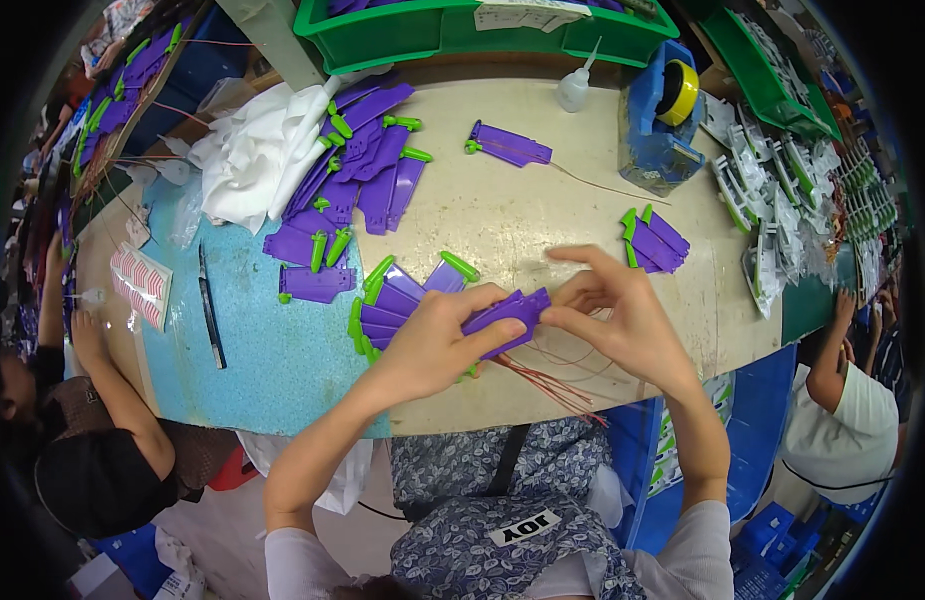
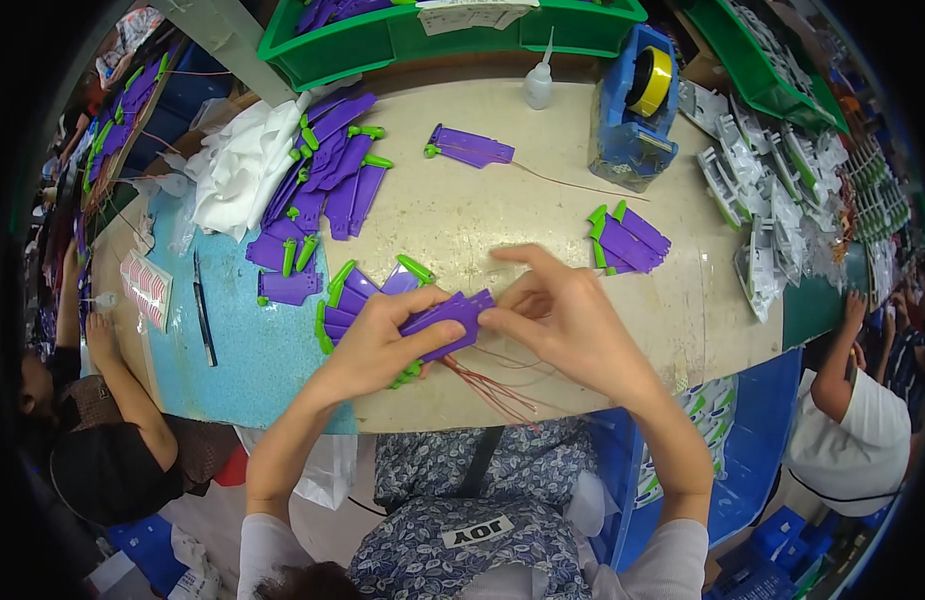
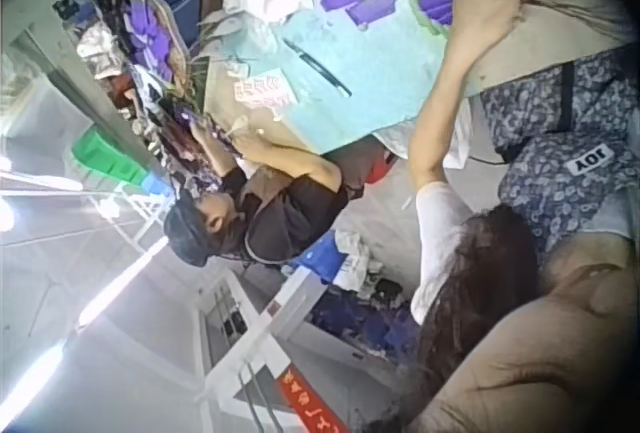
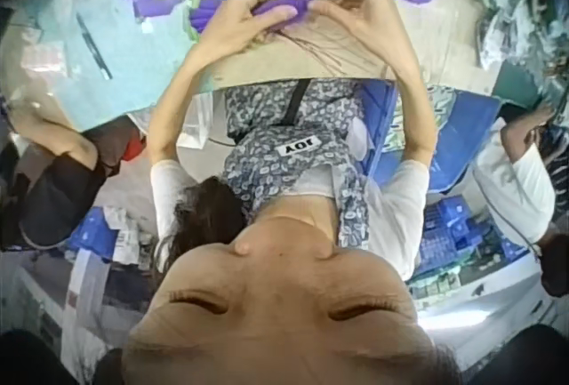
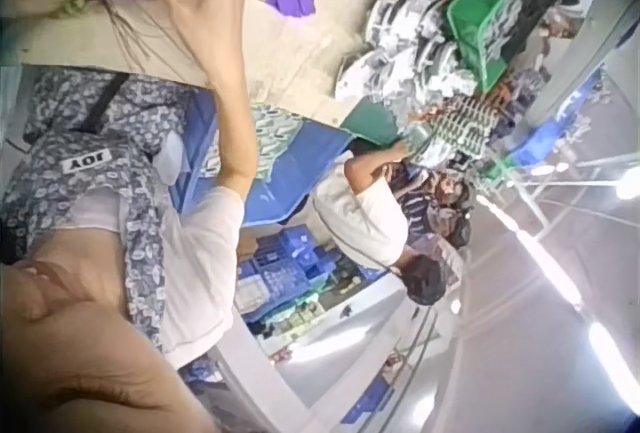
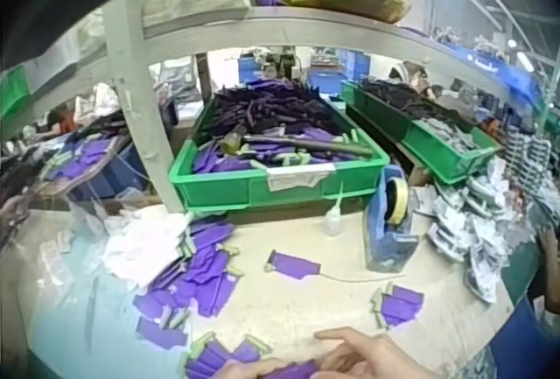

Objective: The person assembles electronic components and wires into plastic housings by hand, using a glue bottle to secure parts and a rubber mallet to tap them into place.

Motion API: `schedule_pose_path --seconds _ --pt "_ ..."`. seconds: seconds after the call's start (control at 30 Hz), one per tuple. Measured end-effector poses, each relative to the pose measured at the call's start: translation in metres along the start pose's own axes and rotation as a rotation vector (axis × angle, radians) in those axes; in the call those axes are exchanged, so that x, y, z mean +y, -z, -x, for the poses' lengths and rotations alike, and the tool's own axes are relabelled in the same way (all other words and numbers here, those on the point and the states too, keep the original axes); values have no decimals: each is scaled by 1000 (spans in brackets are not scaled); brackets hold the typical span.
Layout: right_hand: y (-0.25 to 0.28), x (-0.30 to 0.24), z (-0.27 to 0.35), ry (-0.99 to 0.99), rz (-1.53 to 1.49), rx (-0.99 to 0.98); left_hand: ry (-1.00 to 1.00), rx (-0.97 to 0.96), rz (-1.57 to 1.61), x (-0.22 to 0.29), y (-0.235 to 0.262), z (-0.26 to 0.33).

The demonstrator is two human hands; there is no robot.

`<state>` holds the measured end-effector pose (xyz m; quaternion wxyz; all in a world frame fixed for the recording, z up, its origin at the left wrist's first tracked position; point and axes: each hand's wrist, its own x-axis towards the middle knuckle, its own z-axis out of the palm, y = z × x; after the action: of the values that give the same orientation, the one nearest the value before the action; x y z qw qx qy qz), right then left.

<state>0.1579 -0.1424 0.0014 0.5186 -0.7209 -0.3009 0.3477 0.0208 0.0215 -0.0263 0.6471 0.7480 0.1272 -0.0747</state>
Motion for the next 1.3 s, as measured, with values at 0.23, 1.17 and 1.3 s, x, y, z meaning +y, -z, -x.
schedule_pose_path --seconds 0.23,1.17,1.3 --pt "3 -8 0 373 328 193 251 -200 527 19 35 -5" --pt "7 22 5 305 420 46 -495 265 -898 -4 -14 -16" --pt "9 42 14 264 411 51 -531 421 -813 0 -22 -10"
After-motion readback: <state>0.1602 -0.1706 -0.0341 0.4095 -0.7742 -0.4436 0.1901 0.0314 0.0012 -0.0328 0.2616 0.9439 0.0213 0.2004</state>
